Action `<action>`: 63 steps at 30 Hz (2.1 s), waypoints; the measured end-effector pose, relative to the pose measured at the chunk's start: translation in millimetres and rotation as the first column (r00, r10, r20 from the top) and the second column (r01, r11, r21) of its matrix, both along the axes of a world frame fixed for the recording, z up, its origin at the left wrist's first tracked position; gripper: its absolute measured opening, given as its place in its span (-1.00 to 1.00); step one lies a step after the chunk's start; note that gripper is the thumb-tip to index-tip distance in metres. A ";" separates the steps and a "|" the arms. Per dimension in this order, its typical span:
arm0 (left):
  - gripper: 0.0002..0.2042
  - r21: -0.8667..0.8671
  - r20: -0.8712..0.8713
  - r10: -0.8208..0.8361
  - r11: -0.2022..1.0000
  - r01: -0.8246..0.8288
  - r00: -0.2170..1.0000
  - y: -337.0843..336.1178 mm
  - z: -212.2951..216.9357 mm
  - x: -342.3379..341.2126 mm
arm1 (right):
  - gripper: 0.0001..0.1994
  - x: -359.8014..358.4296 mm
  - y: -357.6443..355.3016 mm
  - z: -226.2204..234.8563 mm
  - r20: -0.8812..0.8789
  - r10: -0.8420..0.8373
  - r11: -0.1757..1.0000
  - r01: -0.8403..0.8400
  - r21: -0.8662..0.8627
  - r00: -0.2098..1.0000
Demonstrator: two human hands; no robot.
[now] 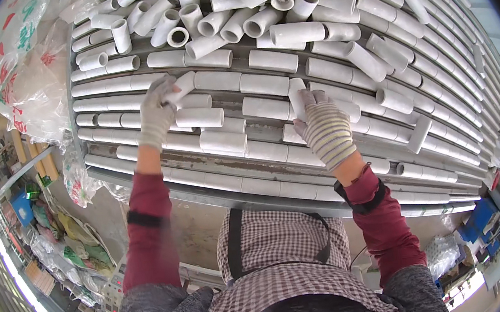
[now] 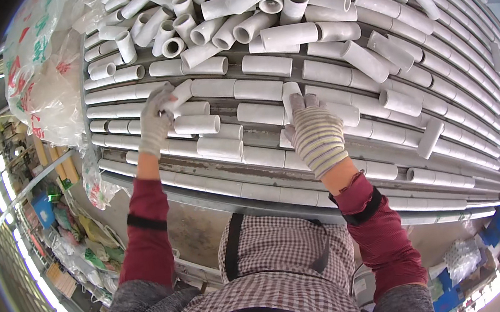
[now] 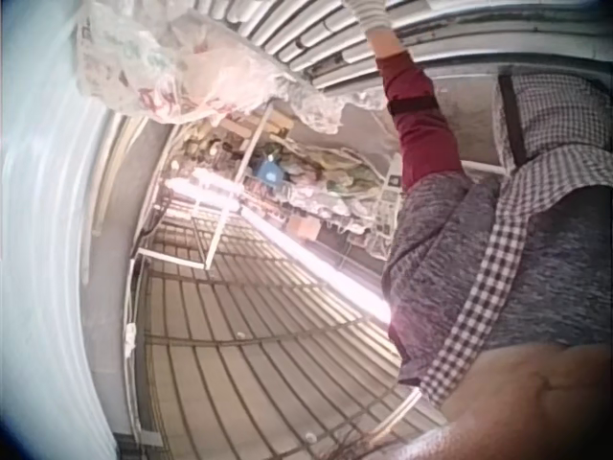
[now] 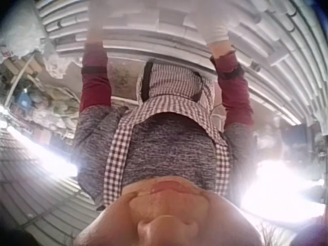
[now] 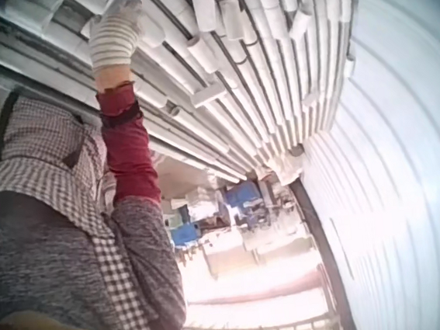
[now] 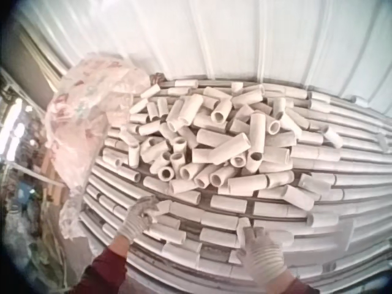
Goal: Operating an industrial winding machine and sorting pipe components on a factory floor.
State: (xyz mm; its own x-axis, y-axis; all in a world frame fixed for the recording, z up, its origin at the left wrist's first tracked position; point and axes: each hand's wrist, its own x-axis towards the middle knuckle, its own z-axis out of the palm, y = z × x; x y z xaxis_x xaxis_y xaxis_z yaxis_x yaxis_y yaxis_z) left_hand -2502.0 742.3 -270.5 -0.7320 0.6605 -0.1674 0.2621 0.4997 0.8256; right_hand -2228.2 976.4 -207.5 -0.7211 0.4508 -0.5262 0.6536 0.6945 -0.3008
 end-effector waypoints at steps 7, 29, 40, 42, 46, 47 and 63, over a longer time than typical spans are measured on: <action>-0.62 0.121 -0.020 -0.237 0.964 0.238 0.971 -6.0 -21.2 -29.0 | -0.30 11.6 8.8 15.6 -0.128 -0.192 0.969 0.168 -0.179 0.973; -0.59 -0.123 -0.411 -0.572 0.806 0.579 0.709 19.3 9.0 54.2 | -0.38 109.8 -11.9 -43.7 -0.601 -0.459 0.791 0.609 0.058 0.654; -0.48 -0.158 -0.300 -0.713 0.693 0.704 0.634 69.0 28.4 151.9 | -0.43 212.7 22.0 -39.2 -0.323 -0.362 0.886 0.431 0.174 0.875; -0.50 -0.194 -0.323 -0.780 0.609 0.769 0.536 73.4 31.4 184.4 | -0.44 256.8 24.0 -47.7 -0.399 -0.393 0.866 0.480 0.143 0.828; -0.37 -0.576 -0.349 -0.637 0.724 0.379 0.687 53.3 43.3 195.7 | -0.48 298.9 56.3 -35.4 -0.618 -0.537 0.745 0.667 -0.027 0.574; -0.31 -0.767 -0.254 -0.585 0.607 0.208 0.770 43.2 43.6 186.9 | -0.47 300.1 67.7 -30.1 -0.690 -0.559 0.627 0.779 0.011 0.460; -0.45 -0.261 -0.509 -0.211 0.962 0.083 0.834 -16.7 32.7 237.9 | -0.42 392.0 108.3 -76.5 -0.440 -0.507 0.794 0.600 0.096 0.742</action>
State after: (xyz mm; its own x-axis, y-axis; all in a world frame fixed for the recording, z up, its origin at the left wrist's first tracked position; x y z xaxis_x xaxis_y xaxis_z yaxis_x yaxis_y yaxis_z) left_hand -2264.1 725.7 -237.8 -0.6469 0.7599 0.0632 0.7102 0.5702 0.4129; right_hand -1836.2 1084.7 -284.0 -0.4226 0.8997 -0.1098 0.8109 0.3212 -0.4892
